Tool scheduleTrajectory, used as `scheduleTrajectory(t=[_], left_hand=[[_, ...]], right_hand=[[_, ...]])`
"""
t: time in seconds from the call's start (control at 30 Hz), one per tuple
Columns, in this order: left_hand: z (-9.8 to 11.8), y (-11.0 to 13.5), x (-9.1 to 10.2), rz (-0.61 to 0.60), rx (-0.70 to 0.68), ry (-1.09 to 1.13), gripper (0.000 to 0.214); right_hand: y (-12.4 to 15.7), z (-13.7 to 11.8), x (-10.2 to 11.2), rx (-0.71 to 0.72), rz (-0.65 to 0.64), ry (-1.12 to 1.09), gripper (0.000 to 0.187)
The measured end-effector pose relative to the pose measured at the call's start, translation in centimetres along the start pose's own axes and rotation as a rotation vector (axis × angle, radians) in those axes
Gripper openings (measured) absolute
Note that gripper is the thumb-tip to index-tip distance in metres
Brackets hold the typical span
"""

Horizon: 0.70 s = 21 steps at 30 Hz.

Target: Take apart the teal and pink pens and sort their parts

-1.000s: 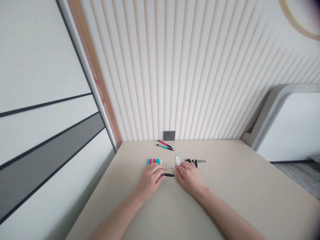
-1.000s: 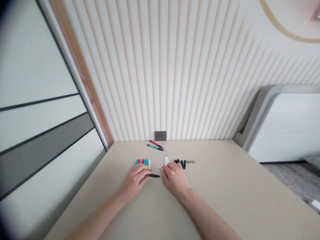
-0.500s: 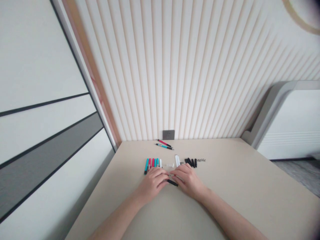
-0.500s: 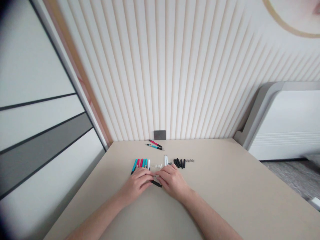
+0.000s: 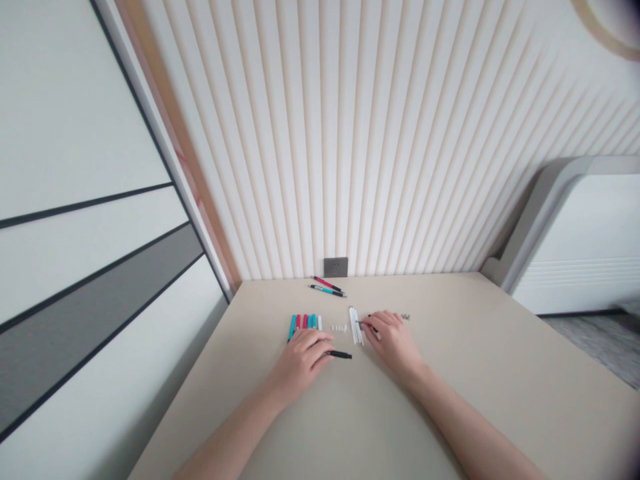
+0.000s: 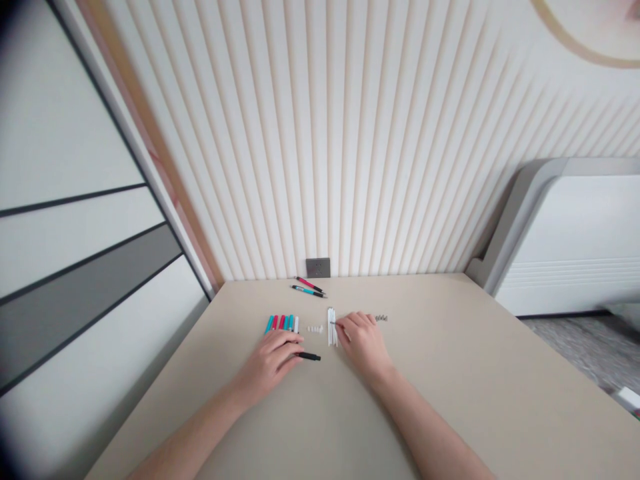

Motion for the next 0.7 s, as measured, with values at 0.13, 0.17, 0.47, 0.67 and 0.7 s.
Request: scheduleTrajectory(t=[0.13, 0.17, 0.47, 0.67, 0.7], left_hand=[[-0.1, 0.1, -0.1, -0.002, -0.011, -0.011, 0.011], [-0.1, 0.1, -0.2, -0.006, -0.014, -0.013, 0.011], [-0.1, 0.1, -0.1, -0.003, -0.021, -0.039, 0.010], [0.0, 0.1, -0.1, -0.002, -0.033, -0.040, 0.011], [0.0, 0.1, -0.1, -0.006, -0.032, -0.040, 0.011]], right_hand=[[-0.4, 2.5, -0.1, -0.096, 0.028, 0.165, 0.021], [-0.4, 2.6, -0.2, -0.102, 0.028, 0.197, 0.021], [-0.2, 1.6, -1.5, -0.082, -0.037, 0.378, 0.022], [-0.2, 1.7, -2.0, -0.087, -0.067, 0.390, 0.026], [-0.1, 1.7, -2.0, -0.087, -0.068, 0.388, 0.026]])
Point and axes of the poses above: each hand's wrist, its own y-axis away from the middle knuckle, its own x-axis out of the back of the hand, z = x × y, the point moved 9 cm from there along -y, towards the middle knuckle, and after that the axes turned 10 degrees about -x, right-handed, at the moved point
